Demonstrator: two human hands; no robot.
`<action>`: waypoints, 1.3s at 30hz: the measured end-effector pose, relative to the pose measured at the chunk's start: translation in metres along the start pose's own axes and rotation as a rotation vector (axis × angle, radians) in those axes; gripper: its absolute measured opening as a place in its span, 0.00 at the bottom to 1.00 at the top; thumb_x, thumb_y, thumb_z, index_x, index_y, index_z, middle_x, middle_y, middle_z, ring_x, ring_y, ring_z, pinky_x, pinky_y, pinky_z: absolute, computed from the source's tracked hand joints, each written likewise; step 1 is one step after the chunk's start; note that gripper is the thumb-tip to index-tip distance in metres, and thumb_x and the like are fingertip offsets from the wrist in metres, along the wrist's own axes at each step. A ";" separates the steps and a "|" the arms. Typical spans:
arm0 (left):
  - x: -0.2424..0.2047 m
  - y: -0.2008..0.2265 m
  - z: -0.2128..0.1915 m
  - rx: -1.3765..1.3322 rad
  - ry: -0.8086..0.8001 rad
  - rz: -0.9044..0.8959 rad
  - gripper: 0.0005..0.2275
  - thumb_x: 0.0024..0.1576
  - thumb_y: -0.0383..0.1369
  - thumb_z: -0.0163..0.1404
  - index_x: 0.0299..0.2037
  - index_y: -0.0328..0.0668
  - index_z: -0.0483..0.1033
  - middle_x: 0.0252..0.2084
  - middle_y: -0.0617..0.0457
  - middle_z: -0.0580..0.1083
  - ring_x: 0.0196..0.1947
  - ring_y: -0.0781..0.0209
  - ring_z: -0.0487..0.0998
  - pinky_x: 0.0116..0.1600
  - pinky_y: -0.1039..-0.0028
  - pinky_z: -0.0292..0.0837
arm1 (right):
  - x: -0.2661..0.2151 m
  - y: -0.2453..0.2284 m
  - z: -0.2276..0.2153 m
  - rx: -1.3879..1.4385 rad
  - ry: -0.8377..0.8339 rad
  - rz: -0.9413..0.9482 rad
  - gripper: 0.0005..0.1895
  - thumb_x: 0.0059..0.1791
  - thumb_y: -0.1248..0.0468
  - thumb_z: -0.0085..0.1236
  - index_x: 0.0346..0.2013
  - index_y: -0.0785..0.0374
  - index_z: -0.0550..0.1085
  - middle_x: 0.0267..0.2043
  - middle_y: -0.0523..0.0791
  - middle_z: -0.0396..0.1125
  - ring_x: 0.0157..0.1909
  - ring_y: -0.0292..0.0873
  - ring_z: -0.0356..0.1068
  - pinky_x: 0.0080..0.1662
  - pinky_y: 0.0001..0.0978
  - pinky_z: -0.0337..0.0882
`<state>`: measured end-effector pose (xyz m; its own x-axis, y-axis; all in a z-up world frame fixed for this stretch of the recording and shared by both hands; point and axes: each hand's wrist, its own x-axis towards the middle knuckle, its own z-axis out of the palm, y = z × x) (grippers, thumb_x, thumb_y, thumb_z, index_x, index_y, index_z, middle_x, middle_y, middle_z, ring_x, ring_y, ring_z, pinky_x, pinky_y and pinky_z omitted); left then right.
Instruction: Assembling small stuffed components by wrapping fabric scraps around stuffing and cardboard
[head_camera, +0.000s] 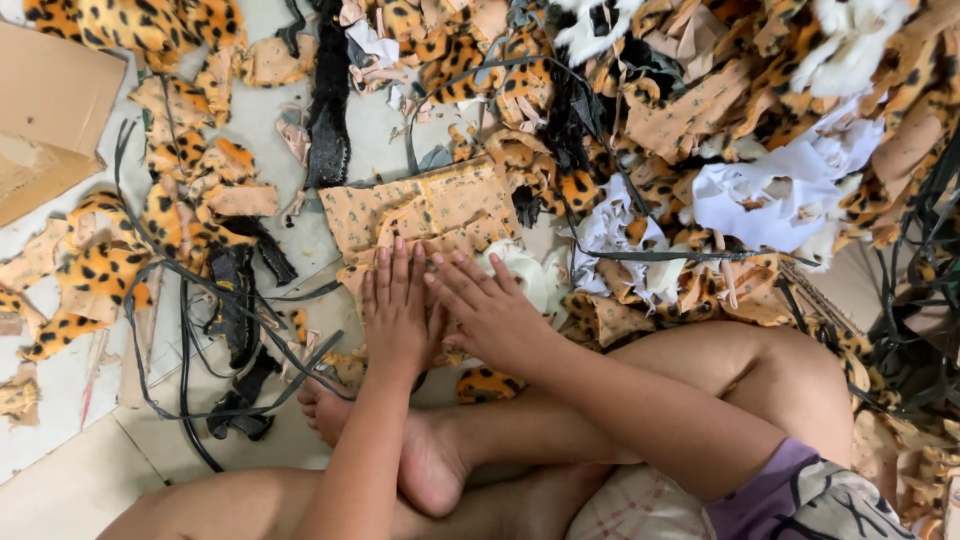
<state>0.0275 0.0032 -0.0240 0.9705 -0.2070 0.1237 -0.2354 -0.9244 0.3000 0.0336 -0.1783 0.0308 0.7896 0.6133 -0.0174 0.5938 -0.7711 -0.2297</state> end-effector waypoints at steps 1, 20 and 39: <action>-0.001 -0.001 0.001 0.000 -0.005 0.001 0.33 0.63 0.49 0.41 0.77 0.49 0.48 0.80 0.48 0.44 0.78 0.46 0.40 0.76 0.55 0.32 | -0.003 -0.005 -0.001 0.004 -0.002 0.003 0.50 0.45 0.38 0.55 0.77 0.50 0.50 0.81 0.44 0.40 0.80 0.51 0.39 0.73 0.56 0.37; 0.009 0.007 -0.032 -0.160 -0.161 -0.077 0.48 0.52 0.67 0.47 0.79 0.55 0.42 0.80 0.52 0.38 0.79 0.50 0.33 0.76 0.56 0.25 | 0.016 0.065 -0.030 0.539 -0.096 0.527 0.08 0.50 0.67 0.59 0.39 0.61 0.67 0.42 0.50 0.61 0.38 0.57 0.75 0.36 0.41 0.78; 0.007 0.013 -0.017 -0.067 -0.052 -0.082 0.40 0.58 0.64 0.41 0.78 0.59 0.48 0.80 0.45 0.41 0.78 0.42 0.34 0.74 0.47 0.22 | 0.020 0.023 -0.060 0.260 -0.089 0.266 0.37 0.56 0.45 0.47 0.77 0.51 0.52 0.80 0.56 0.36 0.78 0.67 0.23 0.70 0.64 0.31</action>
<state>0.0305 -0.0046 -0.0037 0.9877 -0.1495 0.0469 -0.1562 -0.9158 0.3701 0.0729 -0.1941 0.0834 0.8876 0.4186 -0.1921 0.3014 -0.8434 -0.4448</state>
